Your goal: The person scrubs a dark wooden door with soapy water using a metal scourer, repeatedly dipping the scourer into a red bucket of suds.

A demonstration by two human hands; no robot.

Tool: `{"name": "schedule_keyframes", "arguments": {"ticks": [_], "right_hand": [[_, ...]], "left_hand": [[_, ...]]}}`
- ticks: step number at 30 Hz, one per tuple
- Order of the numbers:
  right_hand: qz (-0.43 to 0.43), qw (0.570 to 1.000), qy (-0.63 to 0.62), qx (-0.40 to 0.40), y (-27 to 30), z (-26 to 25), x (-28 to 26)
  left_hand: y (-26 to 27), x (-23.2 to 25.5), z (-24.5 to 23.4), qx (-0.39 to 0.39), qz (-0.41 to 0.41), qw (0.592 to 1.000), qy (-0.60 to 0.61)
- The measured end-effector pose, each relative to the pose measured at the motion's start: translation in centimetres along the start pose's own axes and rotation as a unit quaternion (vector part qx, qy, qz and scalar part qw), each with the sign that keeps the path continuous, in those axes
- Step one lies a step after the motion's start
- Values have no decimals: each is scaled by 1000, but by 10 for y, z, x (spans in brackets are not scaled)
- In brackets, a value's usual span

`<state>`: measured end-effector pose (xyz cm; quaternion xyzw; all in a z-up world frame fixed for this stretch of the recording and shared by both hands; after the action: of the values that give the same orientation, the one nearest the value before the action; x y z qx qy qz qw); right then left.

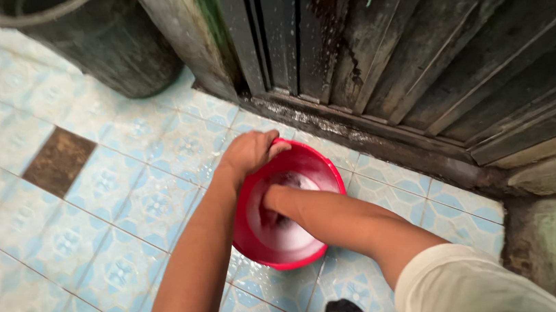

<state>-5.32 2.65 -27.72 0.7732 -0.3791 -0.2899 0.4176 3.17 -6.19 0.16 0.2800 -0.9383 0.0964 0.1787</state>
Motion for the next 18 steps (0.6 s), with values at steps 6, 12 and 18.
{"name": "schedule_keyframes", "arguments": {"ticks": [6, 12, 18], "right_hand": [[-43, 998, -26, -29, 25, 23, -38], [-70, 995, -74, -3, 127, -4, -30], [1, 910, -331, 250, 354, -106, 40]], "left_hand": [[10, -10, 8, -22, -32, 998, 53], [9, -14, 23, -94, -34, 991, 94], [-7, -29, 50, -156, 24, 980, 125]]}}
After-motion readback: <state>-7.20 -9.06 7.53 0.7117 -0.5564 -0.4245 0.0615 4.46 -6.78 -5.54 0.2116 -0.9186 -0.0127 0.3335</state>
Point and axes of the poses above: each hand's wrist, its own y-axis away from the middle knuckle, its own z-axis out of the palm, x = y × z, the point moved 10 cm from there along -y, towards the middle knuckle, and after that the axes turned 4 degrees about z, right-handed, at the moved point
